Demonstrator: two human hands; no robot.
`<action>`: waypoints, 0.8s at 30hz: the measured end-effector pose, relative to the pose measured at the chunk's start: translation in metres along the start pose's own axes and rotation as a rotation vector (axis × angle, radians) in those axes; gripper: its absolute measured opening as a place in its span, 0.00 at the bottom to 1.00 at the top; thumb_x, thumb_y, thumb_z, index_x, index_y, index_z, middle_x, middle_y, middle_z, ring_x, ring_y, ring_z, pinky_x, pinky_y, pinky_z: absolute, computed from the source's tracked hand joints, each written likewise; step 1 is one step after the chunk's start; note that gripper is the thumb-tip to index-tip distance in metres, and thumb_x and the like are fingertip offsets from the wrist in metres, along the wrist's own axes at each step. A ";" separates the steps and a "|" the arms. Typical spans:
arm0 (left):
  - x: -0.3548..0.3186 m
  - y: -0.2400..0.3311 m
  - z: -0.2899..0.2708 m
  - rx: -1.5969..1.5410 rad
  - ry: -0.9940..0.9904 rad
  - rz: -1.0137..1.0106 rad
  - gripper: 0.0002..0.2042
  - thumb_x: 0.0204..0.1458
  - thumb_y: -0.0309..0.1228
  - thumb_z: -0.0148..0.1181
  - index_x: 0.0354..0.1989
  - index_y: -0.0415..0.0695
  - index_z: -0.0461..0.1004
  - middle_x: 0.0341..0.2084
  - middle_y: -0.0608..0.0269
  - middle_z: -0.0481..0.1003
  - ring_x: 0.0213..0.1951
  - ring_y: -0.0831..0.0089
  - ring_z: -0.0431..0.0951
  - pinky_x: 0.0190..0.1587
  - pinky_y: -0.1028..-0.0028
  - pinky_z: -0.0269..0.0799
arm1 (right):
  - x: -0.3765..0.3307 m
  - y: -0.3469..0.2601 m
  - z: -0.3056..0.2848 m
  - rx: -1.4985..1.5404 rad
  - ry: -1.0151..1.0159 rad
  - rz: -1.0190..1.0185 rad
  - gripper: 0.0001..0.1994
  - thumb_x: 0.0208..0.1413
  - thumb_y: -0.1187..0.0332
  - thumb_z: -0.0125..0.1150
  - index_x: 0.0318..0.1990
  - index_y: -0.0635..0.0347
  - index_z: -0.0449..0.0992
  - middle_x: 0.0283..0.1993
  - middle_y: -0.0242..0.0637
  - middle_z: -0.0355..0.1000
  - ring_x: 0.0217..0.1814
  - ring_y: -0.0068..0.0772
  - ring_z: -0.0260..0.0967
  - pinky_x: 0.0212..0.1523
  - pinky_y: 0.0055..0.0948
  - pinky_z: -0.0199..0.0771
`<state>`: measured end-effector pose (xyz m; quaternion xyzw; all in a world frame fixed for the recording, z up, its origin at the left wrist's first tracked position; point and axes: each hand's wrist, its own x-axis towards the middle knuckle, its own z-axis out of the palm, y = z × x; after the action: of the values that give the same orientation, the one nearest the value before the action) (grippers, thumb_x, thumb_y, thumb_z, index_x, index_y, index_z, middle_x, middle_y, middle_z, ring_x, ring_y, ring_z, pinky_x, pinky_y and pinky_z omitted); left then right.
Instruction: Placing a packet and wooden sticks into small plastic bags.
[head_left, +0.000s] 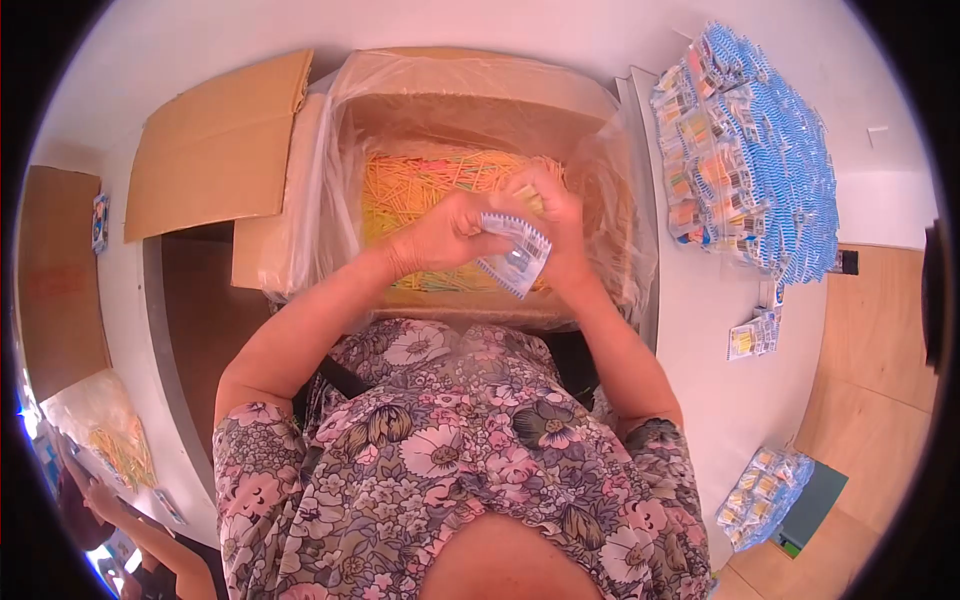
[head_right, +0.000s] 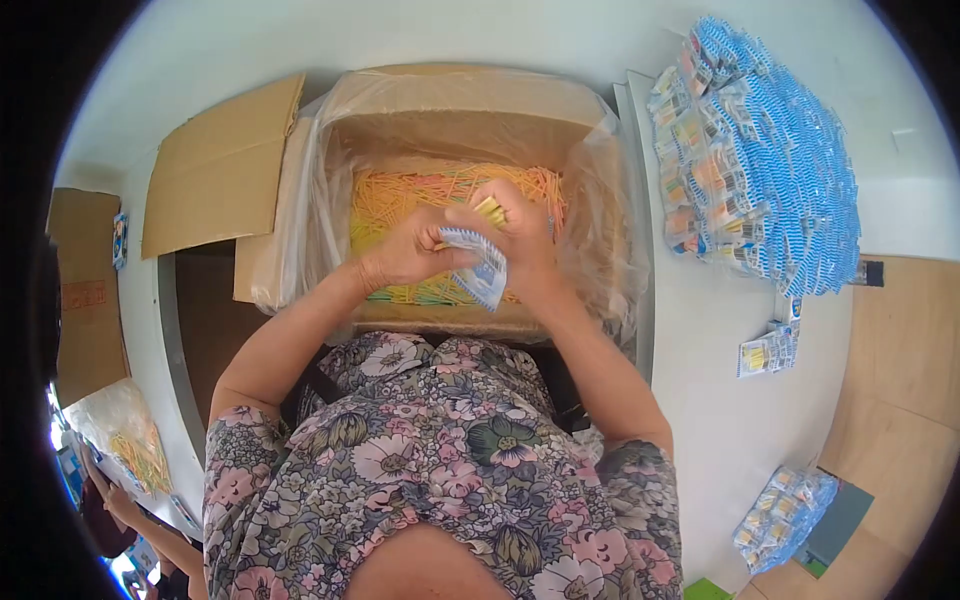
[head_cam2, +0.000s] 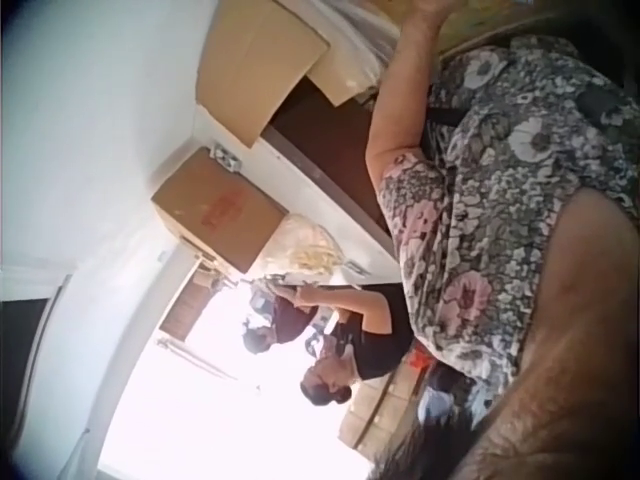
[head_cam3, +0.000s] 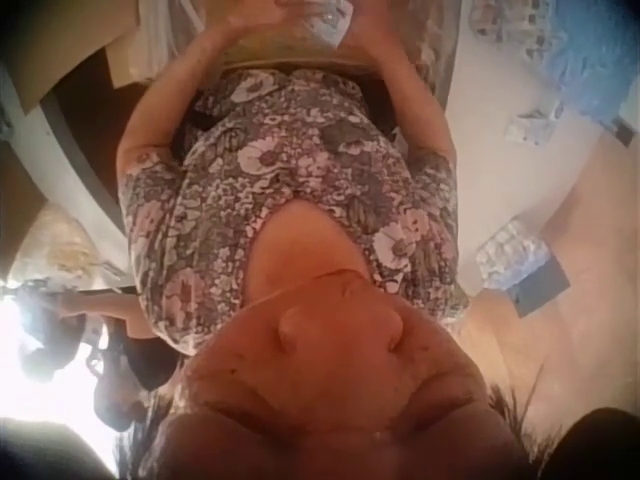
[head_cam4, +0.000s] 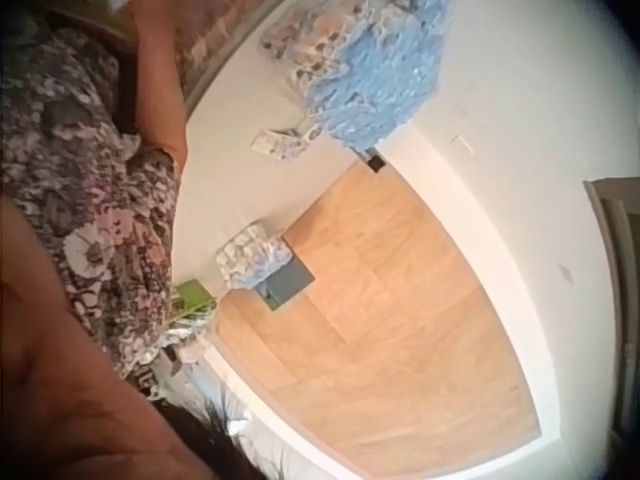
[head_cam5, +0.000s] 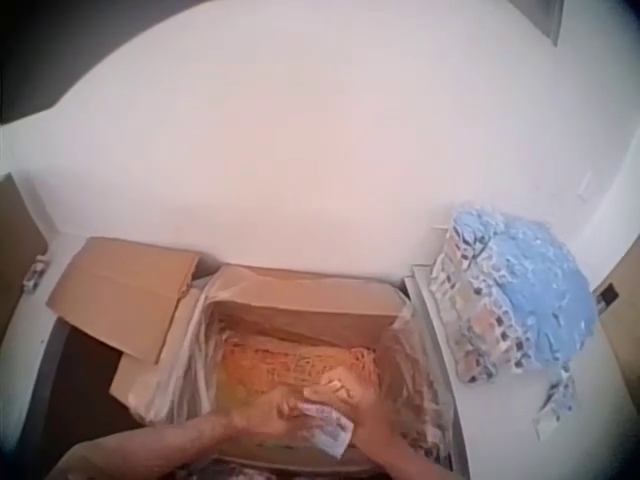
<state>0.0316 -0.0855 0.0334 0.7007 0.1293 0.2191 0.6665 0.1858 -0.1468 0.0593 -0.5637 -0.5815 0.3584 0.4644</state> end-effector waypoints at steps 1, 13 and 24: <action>0.001 -0.002 0.002 -0.001 -0.004 0.000 0.09 0.51 0.22 0.56 0.41 0.40 0.75 0.32 0.66 0.77 0.36 0.78 0.75 0.42 0.75 0.70 | -0.001 0.009 -0.002 0.000 0.004 0.002 0.03 0.52 0.72 0.57 0.31 0.61 0.71 0.29 0.26 0.67 0.31 0.12 0.62 0.30 0.18 0.63; 0.003 -0.031 0.001 -0.306 0.059 -0.331 0.09 0.55 0.25 0.52 0.43 0.39 0.74 0.31 0.71 0.77 0.32 0.86 0.73 0.36 0.80 0.71 | -0.015 0.040 -0.048 -0.071 -0.293 0.222 0.10 0.52 0.70 0.60 0.40 0.65 0.76 0.34 0.29 0.73 0.37 0.15 0.66 0.39 0.20 0.68; 0.004 -0.034 -0.002 -0.261 0.200 -0.322 0.09 0.57 0.30 0.53 0.39 0.39 0.76 0.28 0.72 0.76 0.30 0.87 0.72 0.35 0.82 0.69 | -0.023 0.031 -0.031 -0.016 -0.212 0.251 0.13 0.51 0.70 0.61 0.44 0.64 0.75 0.36 0.27 0.72 0.40 0.14 0.64 0.44 0.21 0.67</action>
<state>0.0380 -0.0795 0.0000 0.5538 0.2755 0.1932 0.7616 0.2234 -0.1694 0.0362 -0.5945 -0.5552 0.4665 0.3475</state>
